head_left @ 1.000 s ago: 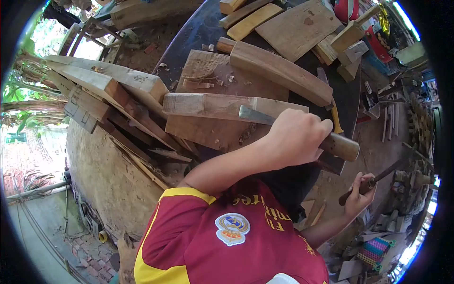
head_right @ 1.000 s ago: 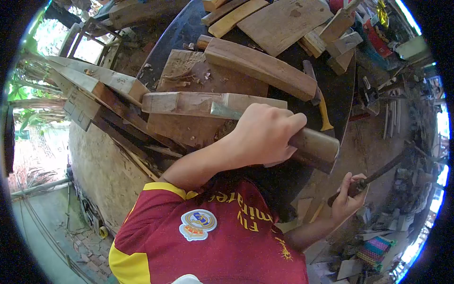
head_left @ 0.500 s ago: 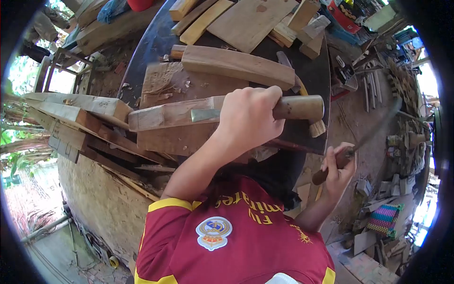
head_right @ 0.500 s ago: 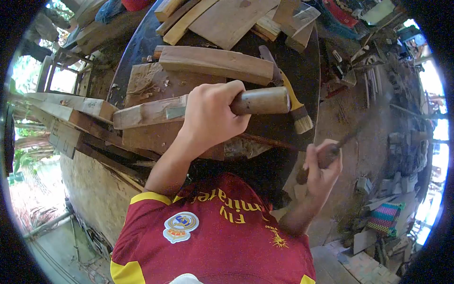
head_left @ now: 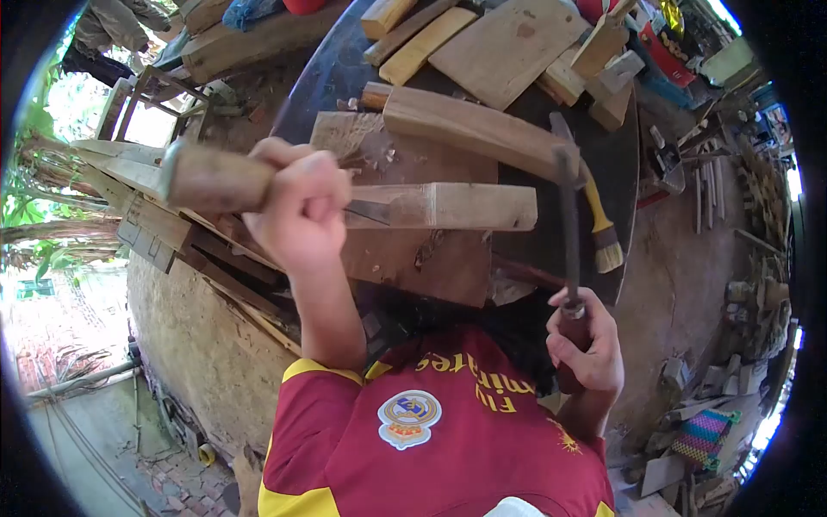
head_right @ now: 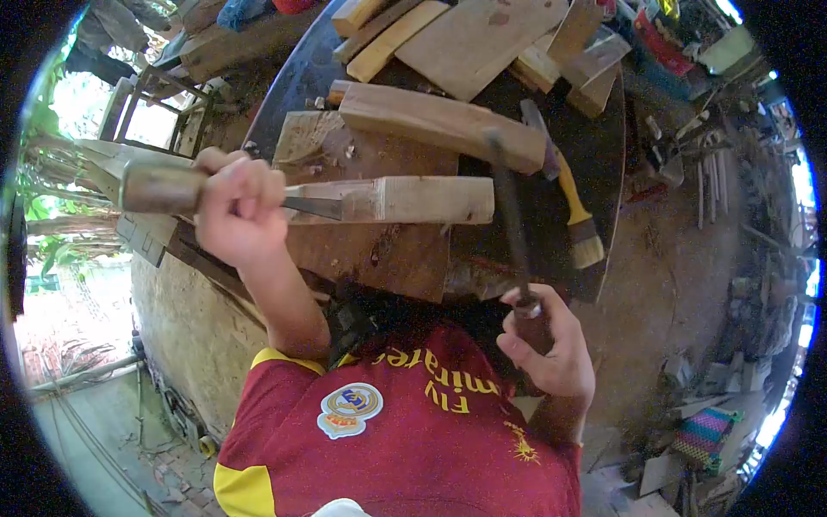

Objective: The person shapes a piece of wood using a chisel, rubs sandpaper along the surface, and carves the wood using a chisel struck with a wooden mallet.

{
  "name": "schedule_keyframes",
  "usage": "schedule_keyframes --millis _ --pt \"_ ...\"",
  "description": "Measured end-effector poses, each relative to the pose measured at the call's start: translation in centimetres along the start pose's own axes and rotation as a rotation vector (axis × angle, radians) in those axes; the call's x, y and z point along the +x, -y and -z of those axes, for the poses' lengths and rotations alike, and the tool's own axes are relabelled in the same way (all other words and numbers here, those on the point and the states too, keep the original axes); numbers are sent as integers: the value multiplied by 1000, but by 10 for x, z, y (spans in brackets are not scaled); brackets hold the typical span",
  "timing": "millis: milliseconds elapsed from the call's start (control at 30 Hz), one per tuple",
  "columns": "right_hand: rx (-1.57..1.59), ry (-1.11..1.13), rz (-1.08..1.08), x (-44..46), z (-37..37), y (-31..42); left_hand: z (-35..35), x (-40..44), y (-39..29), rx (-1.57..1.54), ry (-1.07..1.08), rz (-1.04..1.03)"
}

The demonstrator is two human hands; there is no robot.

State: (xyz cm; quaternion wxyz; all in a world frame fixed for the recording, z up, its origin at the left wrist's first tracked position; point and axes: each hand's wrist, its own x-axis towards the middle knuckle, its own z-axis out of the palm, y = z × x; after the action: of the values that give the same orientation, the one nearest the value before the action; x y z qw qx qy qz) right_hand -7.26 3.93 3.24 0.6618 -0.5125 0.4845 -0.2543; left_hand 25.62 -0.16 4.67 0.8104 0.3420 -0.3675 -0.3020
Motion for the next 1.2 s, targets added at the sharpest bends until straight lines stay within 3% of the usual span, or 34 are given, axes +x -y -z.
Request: schedule_keyframes --millis 67,200,300,467,533,600,700,800,967,1067,1200 --pt "-59 181 -93 -1 -4 14 18 -2 -12 -155 8 55" --pt "14 445 -132 13 -13 23 39 -8 -30 -104 19 -14" --pt "235 433 -105 15 -26 27 46 -11 -34 -55 -29 49" --pt "293 323 -152 14 -27 31 56 -12 -21 -79 -85 49" --pt "254 678 188 28 -12 15 60 -11 -20 -193 -30 21" --pt "304 900 310 27 -11 11 66 -10 -21 -343 60 -11" --pt "344 1133 430 27 -17 3 62 -10 -19 -319 109 -23" --pt "170 818 509 11 -23 14 60 -7 -18 -276 258 -32" --pt "-72 141 854 22 -31 9 46 -3 -6 -261 299 -63" --pt "-105 -524 792 17 -55 15 44 0 4 -287 326 -54" --pt "-168 -544 768 13 -39 35 45 3 12 -334 363 -33"
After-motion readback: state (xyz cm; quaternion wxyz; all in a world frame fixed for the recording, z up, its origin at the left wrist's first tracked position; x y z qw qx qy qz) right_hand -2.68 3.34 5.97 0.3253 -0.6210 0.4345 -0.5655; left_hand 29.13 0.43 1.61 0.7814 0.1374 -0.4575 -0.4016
